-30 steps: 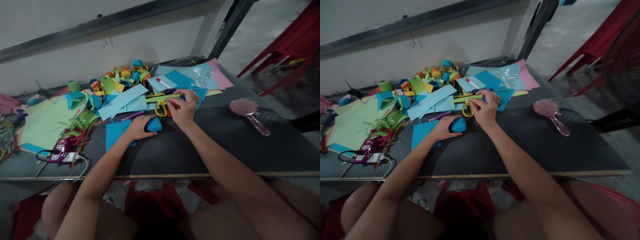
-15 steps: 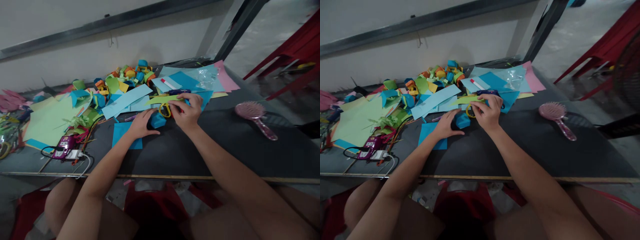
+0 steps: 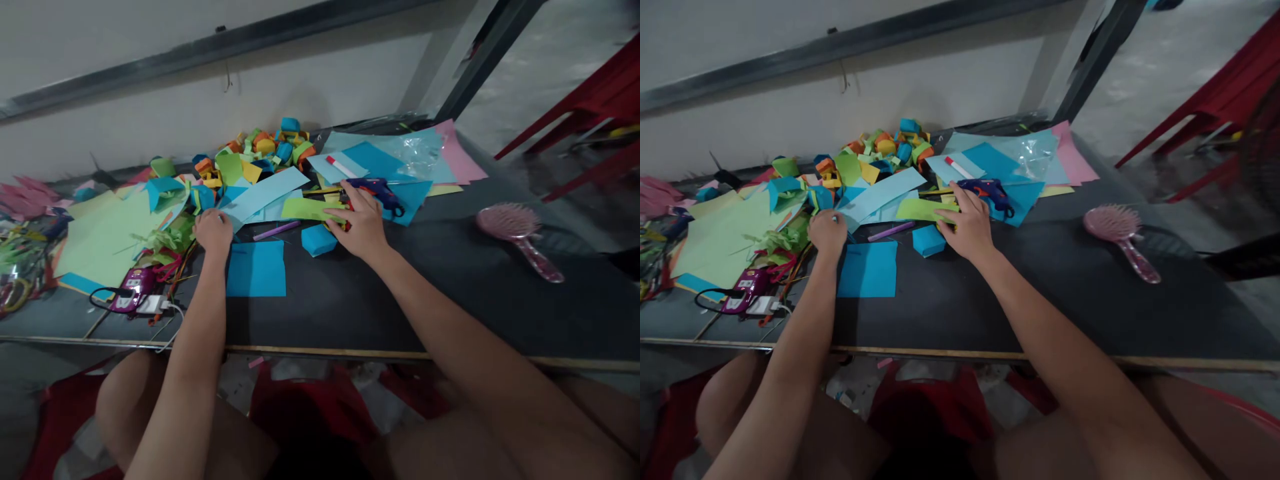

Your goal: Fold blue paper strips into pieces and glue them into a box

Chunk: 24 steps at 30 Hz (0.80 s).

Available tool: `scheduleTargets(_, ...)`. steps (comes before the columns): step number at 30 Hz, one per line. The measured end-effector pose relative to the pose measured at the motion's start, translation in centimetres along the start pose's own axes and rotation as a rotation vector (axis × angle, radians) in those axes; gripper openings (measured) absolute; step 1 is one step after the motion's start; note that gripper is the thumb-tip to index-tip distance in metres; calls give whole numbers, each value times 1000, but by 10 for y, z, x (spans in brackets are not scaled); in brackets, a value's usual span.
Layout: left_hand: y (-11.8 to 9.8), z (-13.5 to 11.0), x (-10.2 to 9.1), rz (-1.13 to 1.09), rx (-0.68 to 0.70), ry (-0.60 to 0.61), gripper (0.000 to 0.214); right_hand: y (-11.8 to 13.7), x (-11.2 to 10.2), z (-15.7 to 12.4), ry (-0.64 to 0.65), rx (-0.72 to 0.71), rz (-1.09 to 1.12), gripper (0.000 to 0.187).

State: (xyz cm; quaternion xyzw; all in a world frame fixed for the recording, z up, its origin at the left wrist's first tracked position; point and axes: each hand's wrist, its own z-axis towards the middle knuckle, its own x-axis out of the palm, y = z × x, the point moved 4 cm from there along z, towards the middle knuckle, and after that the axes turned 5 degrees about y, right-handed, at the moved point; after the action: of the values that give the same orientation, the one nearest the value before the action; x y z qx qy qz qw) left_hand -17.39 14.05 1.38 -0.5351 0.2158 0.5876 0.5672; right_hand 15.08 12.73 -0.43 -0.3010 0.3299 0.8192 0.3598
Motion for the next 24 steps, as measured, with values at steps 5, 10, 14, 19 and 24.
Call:
scheduleTargets(5,34,8,-2,109,-217,32,35,-2,-1,1,-25,-11,12,24)
scheduleTargets(10,37,14,7,97,-82,131,48,0,-3,3,-66,-21,27,22)
scheduleTargets(14,40,19,10,-29,-78,99,54,-3,-2,2,-55,-9,45,23)
scheduleTargets(19,46,30,16,-562,-200,43,50,-1,-4,2,-67,-15,48,23)
scheduleTargets(24,46,39,24,-986,-334,3,55,0,-6,3,-76,-18,60,23)
